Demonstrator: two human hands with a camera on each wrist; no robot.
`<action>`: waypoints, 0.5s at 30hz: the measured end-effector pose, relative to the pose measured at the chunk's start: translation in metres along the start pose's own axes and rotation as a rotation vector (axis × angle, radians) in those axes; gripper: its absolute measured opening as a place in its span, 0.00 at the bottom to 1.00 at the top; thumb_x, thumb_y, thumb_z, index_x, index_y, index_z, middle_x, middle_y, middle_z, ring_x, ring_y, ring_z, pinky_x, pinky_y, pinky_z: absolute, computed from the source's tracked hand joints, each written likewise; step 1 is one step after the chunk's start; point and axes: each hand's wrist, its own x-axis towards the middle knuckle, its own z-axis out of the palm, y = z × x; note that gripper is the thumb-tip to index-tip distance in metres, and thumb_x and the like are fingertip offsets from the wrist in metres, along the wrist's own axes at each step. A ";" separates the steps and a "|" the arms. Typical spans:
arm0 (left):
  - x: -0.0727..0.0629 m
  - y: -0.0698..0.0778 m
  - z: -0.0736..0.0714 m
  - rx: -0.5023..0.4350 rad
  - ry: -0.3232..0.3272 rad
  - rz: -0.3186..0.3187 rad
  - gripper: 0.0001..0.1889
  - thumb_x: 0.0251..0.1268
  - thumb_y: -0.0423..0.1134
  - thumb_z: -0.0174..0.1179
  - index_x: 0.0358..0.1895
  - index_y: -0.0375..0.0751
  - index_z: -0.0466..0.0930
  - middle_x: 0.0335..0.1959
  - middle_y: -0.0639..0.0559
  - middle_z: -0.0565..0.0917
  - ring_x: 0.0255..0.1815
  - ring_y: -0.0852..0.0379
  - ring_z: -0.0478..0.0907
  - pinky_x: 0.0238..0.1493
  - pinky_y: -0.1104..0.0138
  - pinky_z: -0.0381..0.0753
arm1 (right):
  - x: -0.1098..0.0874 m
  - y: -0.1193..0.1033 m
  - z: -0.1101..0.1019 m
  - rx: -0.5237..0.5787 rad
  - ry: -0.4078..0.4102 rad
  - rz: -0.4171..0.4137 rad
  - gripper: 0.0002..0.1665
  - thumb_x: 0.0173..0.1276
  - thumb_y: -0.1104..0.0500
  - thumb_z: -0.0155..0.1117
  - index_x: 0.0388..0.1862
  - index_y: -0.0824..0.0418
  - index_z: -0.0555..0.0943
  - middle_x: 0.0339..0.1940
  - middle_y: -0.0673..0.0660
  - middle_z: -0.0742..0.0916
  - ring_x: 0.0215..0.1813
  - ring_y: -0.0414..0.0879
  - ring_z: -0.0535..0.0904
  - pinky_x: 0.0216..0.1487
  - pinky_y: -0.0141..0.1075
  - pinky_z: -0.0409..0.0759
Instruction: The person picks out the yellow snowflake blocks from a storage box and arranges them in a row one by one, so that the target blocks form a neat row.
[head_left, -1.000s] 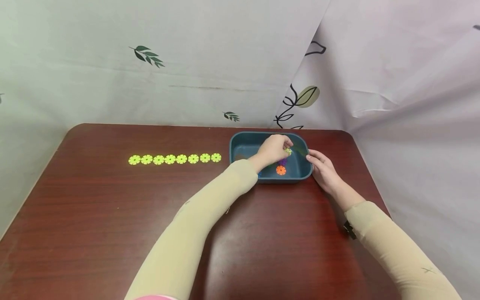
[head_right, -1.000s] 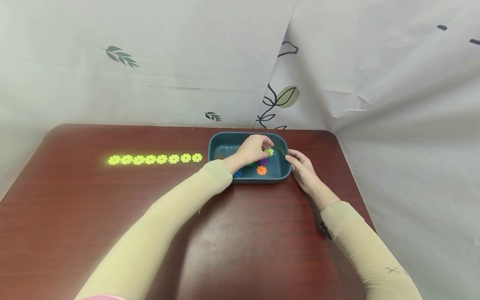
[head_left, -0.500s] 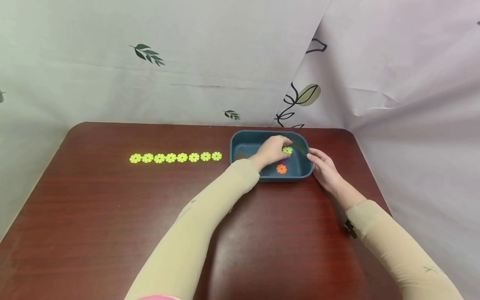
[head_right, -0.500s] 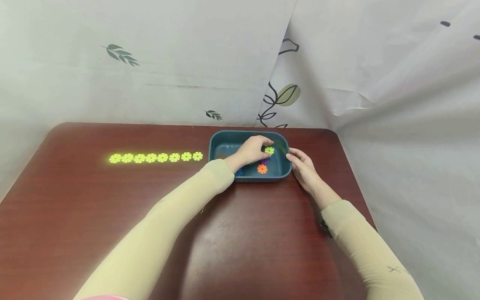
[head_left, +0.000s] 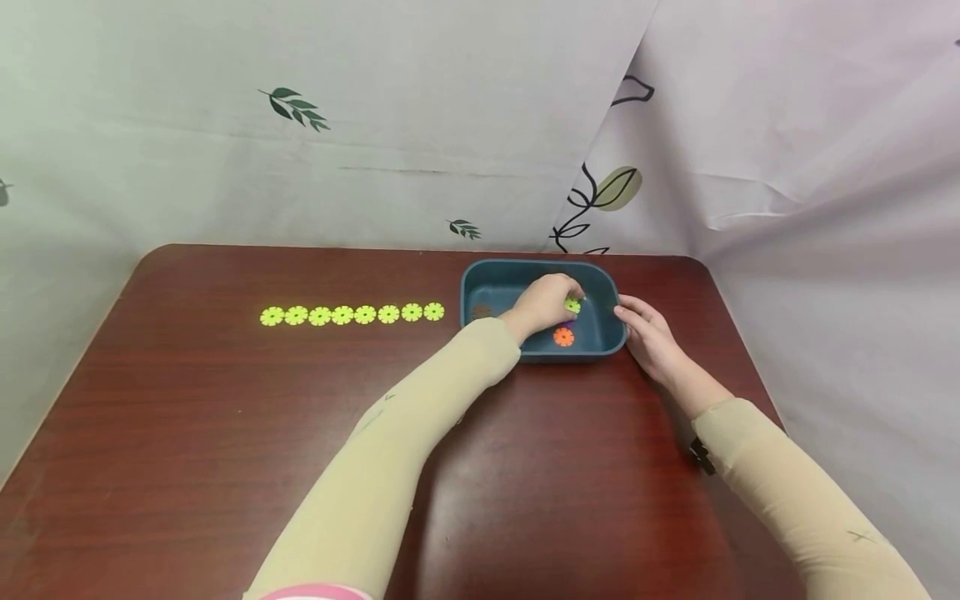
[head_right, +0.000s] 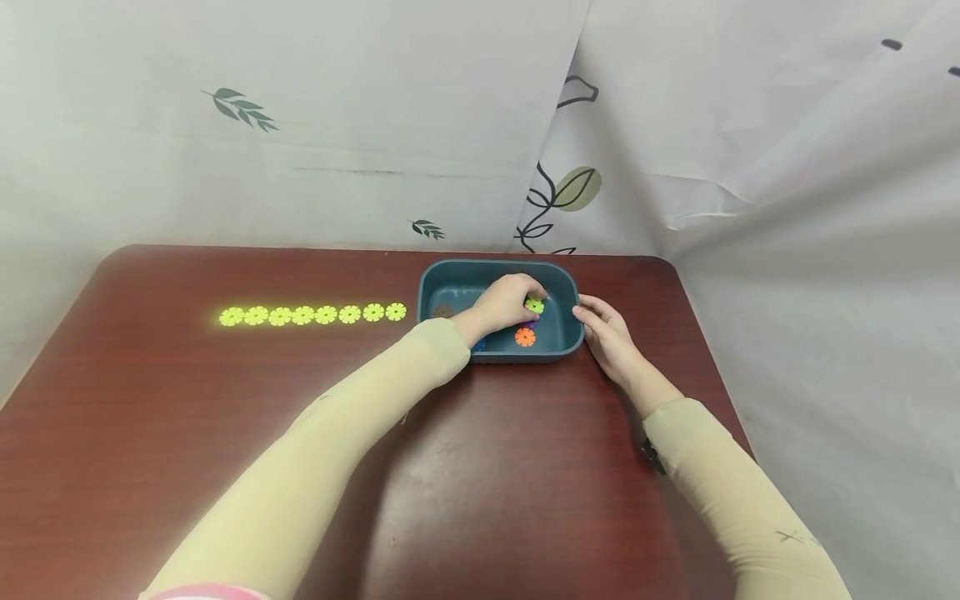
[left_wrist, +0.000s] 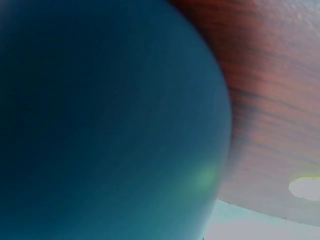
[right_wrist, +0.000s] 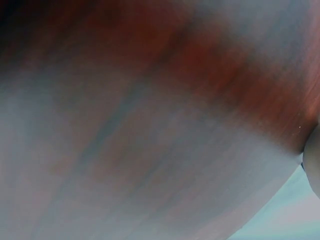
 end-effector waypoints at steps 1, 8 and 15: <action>0.000 0.000 0.000 -0.002 -0.001 0.001 0.21 0.72 0.39 0.71 0.66 0.44 0.85 0.65 0.51 0.86 0.68 0.55 0.81 0.74 0.62 0.78 | 0.000 0.000 0.000 -0.003 0.002 -0.001 0.12 0.84 0.65 0.52 0.53 0.54 0.83 0.48 0.46 0.89 0.49 0.35 0.85 0.53 0.25 0.83; -0.003 0.000 -0.001 -0.037 0.012 0.004 0.17 0.75 0.36 0.67 0.64 0.42 0.86 0.62 0.49 0.87 0.64 0.55 0.83 0.70 0.62 0.80 | 0.000 0.000 0.001 -0.014 0.011 0.002 0.13 0.84 0.65 0.53 0.52 0.53 0.83 0.48 0.45 0.89 0.49 0.35 0.85 0.53 0.25 0.82; -0.004 0.001 -0.002 -0.030 0.007 -0.003 0.17 0.75 0.37 0.68 0.63 0.43 0.86 0.62 0.50 0.87 0.64 0.55 0.83 0.70 0.62 0.80 | 0.000 0.000 0.001 -0.009 0.005 -0.007 0.14 0.84 0.66 0.52 0.52 0.53 0.84 0.48 0.45 0.89 0.50 0.35 0.85 0.53 0.25 0.82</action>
